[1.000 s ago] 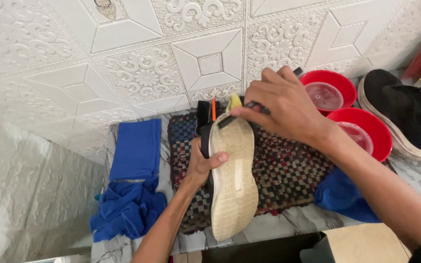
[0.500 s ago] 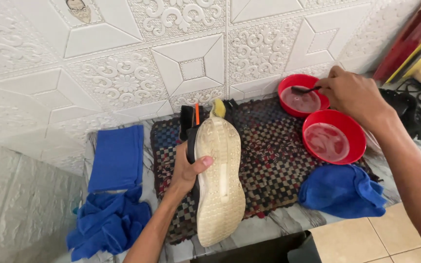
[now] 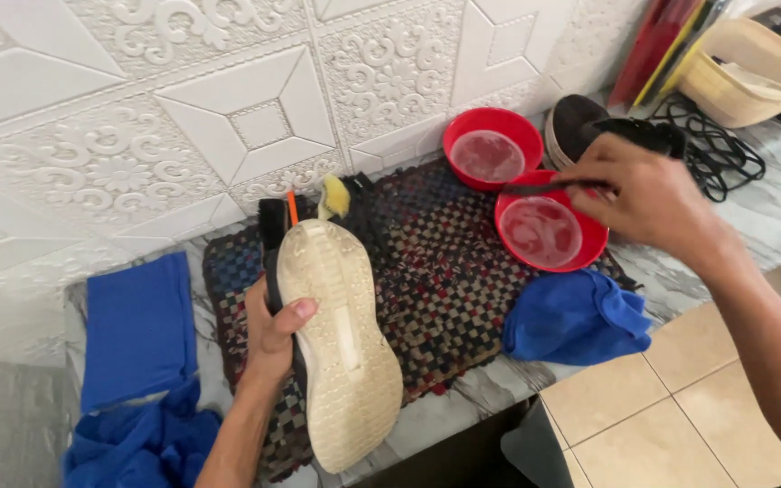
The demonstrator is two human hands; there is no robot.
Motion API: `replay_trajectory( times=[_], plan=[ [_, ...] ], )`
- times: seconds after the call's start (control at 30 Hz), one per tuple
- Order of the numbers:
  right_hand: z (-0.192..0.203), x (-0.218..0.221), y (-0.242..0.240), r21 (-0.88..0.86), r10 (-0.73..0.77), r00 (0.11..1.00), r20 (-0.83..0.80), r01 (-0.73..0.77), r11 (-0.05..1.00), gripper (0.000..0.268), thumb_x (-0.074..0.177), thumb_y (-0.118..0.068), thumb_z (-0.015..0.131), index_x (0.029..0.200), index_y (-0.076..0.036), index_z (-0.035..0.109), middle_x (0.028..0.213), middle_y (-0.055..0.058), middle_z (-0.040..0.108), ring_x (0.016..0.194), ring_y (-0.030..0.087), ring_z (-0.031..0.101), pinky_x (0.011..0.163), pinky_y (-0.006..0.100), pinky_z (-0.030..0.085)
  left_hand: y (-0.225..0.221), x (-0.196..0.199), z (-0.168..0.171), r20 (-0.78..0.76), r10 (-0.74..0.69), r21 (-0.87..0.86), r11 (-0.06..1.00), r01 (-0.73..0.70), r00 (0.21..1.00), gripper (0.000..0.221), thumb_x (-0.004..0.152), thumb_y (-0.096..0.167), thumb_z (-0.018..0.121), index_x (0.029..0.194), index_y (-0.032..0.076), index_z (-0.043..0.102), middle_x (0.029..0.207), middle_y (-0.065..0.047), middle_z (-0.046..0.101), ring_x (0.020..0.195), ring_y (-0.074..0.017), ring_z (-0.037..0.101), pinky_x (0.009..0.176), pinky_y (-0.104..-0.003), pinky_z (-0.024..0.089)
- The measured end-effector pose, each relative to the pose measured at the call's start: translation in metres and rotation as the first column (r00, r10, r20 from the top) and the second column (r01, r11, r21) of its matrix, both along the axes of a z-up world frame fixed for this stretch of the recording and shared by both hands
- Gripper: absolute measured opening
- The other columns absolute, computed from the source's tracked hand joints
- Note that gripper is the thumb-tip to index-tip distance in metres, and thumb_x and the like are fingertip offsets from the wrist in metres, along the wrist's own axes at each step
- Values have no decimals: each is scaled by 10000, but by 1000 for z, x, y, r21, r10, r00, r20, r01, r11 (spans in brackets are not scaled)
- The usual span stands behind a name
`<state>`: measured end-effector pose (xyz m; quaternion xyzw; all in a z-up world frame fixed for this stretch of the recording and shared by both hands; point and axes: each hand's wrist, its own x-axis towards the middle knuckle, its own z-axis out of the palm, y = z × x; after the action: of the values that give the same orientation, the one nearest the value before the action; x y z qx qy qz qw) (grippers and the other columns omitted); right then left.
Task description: The person is cleaning the sole of a sneaker by scrubbing it with a small brush dipped in soapy water and then wiping it with a blue cloth.
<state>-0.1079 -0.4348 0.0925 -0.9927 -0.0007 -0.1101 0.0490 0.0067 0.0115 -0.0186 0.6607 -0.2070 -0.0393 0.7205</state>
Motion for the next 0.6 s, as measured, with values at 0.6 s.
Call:
replay_trajectory(
  times=[0.6],
  plan=[
    [-21, -24, 7, -553, -101, 986, -135, 10, 833, 422, 1049, -449, 489, 1463, -381, 536, 1311, -219, 671, 1132, 61, 707, 635, 341, 663, 1, 4, -11, 67, -37, -94, 995, 44, 997, 335, 776, 385, 720, 929, 88, 709, 920, 41, 700, 816, -123, 635, 664, -315, 497]
  ],
)
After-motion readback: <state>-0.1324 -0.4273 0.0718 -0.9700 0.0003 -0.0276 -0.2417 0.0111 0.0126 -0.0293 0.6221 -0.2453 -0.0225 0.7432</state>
